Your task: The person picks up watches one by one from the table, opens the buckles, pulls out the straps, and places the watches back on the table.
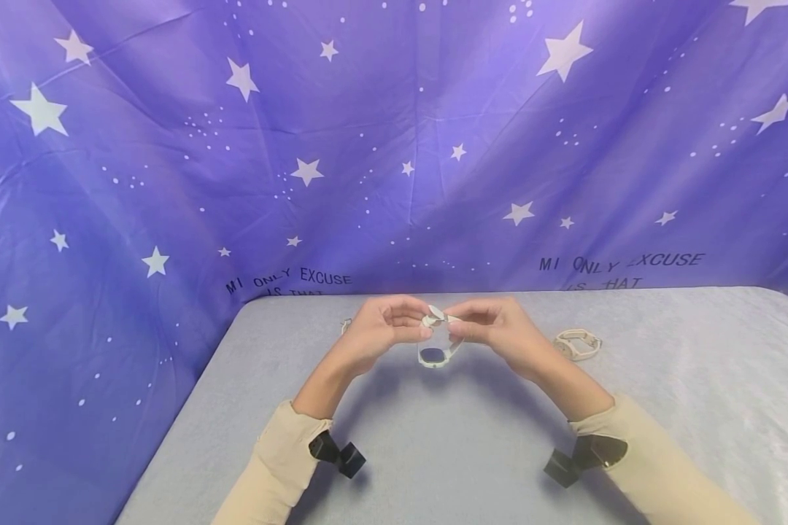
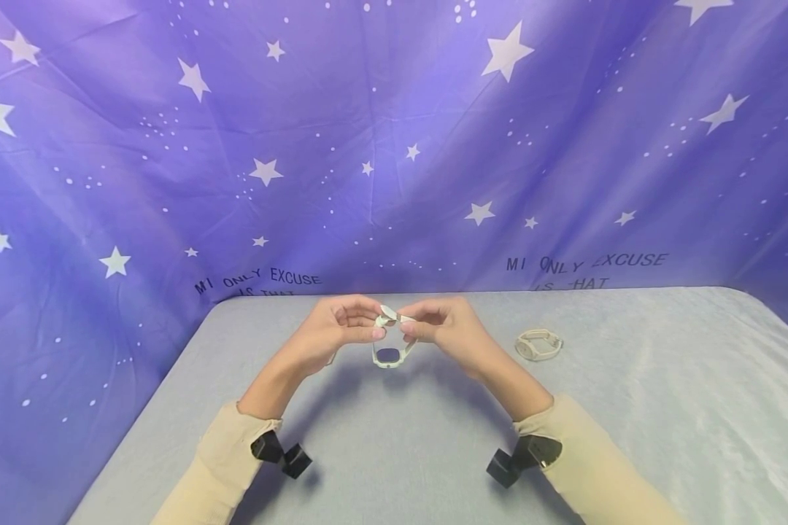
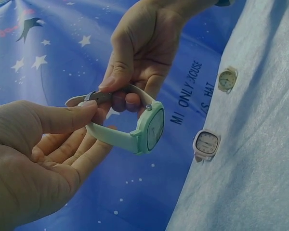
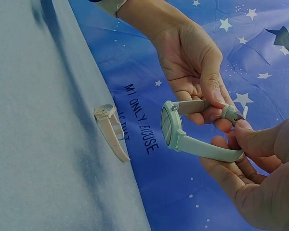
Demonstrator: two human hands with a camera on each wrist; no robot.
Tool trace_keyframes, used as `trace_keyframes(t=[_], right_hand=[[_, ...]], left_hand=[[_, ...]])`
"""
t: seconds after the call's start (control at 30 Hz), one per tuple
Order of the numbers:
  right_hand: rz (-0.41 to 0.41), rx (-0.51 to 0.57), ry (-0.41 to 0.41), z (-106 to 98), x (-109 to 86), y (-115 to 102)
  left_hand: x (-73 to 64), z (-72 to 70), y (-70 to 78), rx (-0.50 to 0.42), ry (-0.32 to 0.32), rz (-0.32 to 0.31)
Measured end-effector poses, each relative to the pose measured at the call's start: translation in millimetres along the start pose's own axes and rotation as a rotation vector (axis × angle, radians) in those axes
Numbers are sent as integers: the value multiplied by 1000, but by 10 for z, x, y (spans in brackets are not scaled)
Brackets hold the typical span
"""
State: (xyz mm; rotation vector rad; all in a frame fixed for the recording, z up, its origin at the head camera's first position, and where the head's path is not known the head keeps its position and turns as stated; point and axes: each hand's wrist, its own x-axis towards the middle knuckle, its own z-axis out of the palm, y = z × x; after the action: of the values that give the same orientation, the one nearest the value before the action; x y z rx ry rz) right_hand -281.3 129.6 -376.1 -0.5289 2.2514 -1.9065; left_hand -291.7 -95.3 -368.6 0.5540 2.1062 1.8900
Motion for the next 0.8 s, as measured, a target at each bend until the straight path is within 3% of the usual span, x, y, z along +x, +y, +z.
trace_keyframes(t=[0.8], right_hand=[[21,24,3,-26,-5,-11]], left_hand=[[-14,-36,37,1,37,1]])
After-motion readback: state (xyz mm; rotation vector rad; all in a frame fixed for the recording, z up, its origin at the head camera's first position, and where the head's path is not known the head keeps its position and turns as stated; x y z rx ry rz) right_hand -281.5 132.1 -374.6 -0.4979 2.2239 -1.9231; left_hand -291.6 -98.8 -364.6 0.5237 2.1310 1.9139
